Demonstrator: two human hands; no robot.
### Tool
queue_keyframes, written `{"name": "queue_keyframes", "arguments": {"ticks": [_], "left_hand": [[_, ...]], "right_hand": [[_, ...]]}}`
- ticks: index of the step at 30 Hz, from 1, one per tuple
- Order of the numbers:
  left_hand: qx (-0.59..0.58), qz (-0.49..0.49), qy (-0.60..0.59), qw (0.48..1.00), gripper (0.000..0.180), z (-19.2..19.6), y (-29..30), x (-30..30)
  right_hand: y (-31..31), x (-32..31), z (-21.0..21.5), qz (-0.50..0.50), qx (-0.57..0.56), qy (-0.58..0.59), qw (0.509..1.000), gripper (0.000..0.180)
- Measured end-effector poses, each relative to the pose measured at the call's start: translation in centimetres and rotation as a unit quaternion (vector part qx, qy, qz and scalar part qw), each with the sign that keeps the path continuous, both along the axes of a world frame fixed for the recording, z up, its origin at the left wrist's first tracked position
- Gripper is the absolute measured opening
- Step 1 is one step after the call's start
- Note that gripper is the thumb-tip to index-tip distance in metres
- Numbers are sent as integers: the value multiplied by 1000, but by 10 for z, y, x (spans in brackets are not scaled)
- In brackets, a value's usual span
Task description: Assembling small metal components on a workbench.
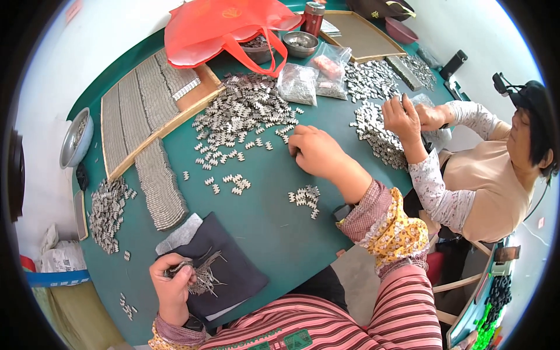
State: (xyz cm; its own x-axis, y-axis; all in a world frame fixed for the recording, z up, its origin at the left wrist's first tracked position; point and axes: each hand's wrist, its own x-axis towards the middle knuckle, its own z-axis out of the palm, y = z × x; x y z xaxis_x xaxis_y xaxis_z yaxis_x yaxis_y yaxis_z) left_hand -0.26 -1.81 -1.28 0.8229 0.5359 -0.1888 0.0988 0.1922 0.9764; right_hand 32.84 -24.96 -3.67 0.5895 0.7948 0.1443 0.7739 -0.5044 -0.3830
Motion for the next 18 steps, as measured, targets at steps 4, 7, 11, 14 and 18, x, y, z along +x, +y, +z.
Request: {"name": "queue_keyframes", "arguments": {"ticks": [4,7,11,14,18], "left_hand": [[-3,-4,-5,1000,11,-4,0,3],[-1,8,2,1000,11,-7,0,2],[-6,8,-2,1000,12,-9,4,-2],[-6,-1,-7,1000,12,-9,4,-1],[7,-6,-3,1000,13,-10,1,4]], "right_hand": [[25,12,-14,-16,45,-10,999,13],[46,11,-14,73,118,-27,990,21],[39,-4,9,53,142,31,988,20],[14,-11,16,-90,54,43,994,27],[2,6,-12,-211,11,-10,977,36]]}}
